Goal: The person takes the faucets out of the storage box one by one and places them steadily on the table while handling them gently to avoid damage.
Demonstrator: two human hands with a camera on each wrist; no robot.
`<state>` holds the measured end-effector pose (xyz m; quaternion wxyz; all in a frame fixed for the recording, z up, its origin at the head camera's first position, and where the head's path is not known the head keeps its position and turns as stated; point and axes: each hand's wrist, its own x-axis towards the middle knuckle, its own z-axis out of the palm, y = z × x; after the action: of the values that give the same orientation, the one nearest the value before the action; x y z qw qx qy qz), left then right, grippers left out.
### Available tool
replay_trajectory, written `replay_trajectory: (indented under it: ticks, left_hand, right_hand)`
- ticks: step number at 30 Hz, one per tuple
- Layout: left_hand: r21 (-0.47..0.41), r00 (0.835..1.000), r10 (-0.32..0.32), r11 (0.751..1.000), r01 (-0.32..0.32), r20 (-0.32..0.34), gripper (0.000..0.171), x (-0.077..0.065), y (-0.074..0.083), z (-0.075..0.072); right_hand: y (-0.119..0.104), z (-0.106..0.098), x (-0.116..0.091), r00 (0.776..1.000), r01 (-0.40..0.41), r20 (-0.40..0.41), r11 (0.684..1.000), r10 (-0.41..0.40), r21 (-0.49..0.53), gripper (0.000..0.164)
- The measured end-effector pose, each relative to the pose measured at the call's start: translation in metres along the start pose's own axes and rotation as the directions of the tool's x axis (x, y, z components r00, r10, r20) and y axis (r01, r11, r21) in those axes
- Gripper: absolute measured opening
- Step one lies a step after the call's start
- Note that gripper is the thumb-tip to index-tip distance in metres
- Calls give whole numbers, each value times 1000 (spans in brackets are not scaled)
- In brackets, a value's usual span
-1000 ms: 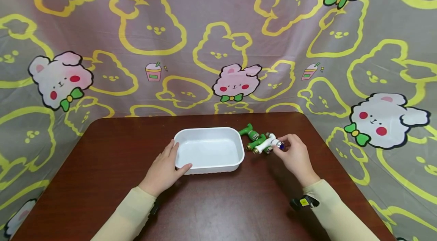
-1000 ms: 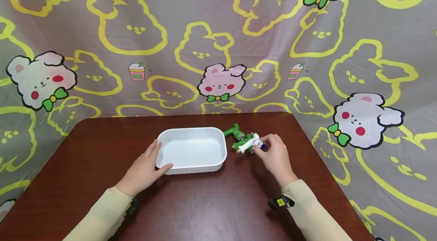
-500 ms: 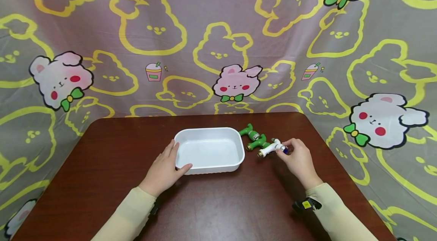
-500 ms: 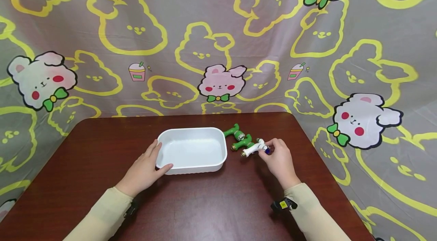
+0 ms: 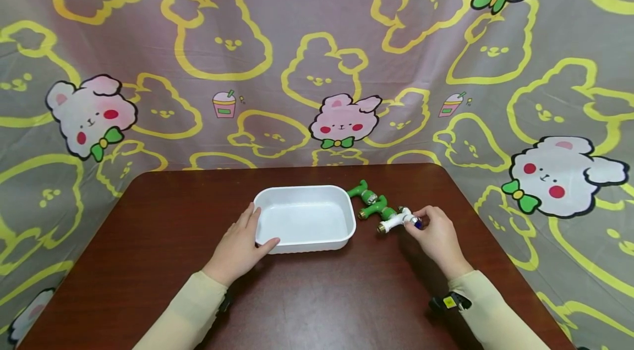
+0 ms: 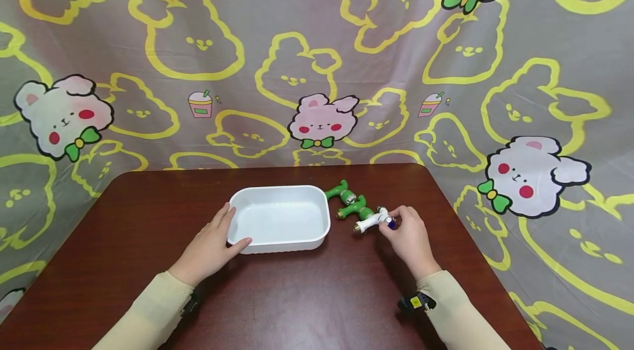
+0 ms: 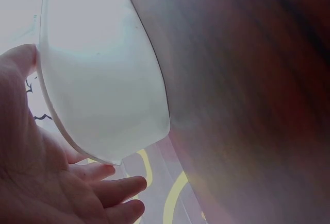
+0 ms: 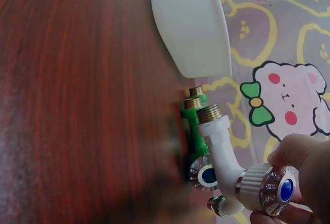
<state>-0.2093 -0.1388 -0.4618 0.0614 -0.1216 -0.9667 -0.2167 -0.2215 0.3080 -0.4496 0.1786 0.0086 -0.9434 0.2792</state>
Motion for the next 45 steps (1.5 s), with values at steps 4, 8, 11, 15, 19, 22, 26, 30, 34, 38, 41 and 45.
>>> replay_trajectory:
  ticks: [4, 8, 11, 15, 19, 22, 26, 30, 34, 38, 41, 45]
  left_hand:
    - [3, 1000, 1, 1000, -1, -2, 95, 0, 0, 0]
    - [4, 1000, 1, 1000, -1, -3, 95, 0, 0, 0]
    - [6, 1000, 1, 1000, -1, -2, 95, 0, 0, 0]
    - [5, 1000, 3, 1000, -3, -1, 95, 0, 0, 0]
    - [3, 1000, 5, 1000, -5, -1, 95, 0, 1, 0]
    - [3, 1000, 7, 1000, -7, -3, 95, 0, 1, -1]
    - [4, 1000, 8, 1000, -8, -3, 95, 0, 1, 0]
    - [5, 1000, 6, 1000, -6, 1, 95, 0, 0, 0]
    - [4, 1000, 3, 1000, -3, 1, 95, 0, 0, 0]
    - [5, 1000, -1, 1000, 1, 2, 95, -1, 1, 0]
    - [4, 1000, -2, 1000, 2, 1, 95, -1, 2, -1]
    - [4, 1000, 0, 1000, 1, -4, 95, -1, 2, -1]
  right_hand:
    - [3, 1, -2, 1000, -2, 11, 1000, 2, -18, 27]
    - [4, 2, -4, 1000, -10, 25, 1000, 10, -21, 26]
    - [4, 2, -5, 999, -15, 38, 1000, 16, -19, 25]
    - [3, 3, -6, 999, -8, 41, 1000, 8, -22, 26]
    - [2, 3, -8, 999, 4, 42, 1000, -3, -26, 27]
    - [3, 3, -9, 999, 5, 54, 1000, -3, -31, 27]
    - [2, 2, -10, 997, -4, 79, 999, 6, -34, 28]
    - [1, 1, -11, 995, -10, 99, 999, 14, -42, 28]
    - [1, 2, -11, 992, -11, 121, 998, 18, -56, 28]
    - [2, 3, -11, 987, -11, 160, 998, 22, -67, 29]
    - [4, 3, -11, 982, -6, 186, 997, 20, -76, 30]
    - [4, 2, -12, 979, 0, 204, 997, 17, -83, 30]
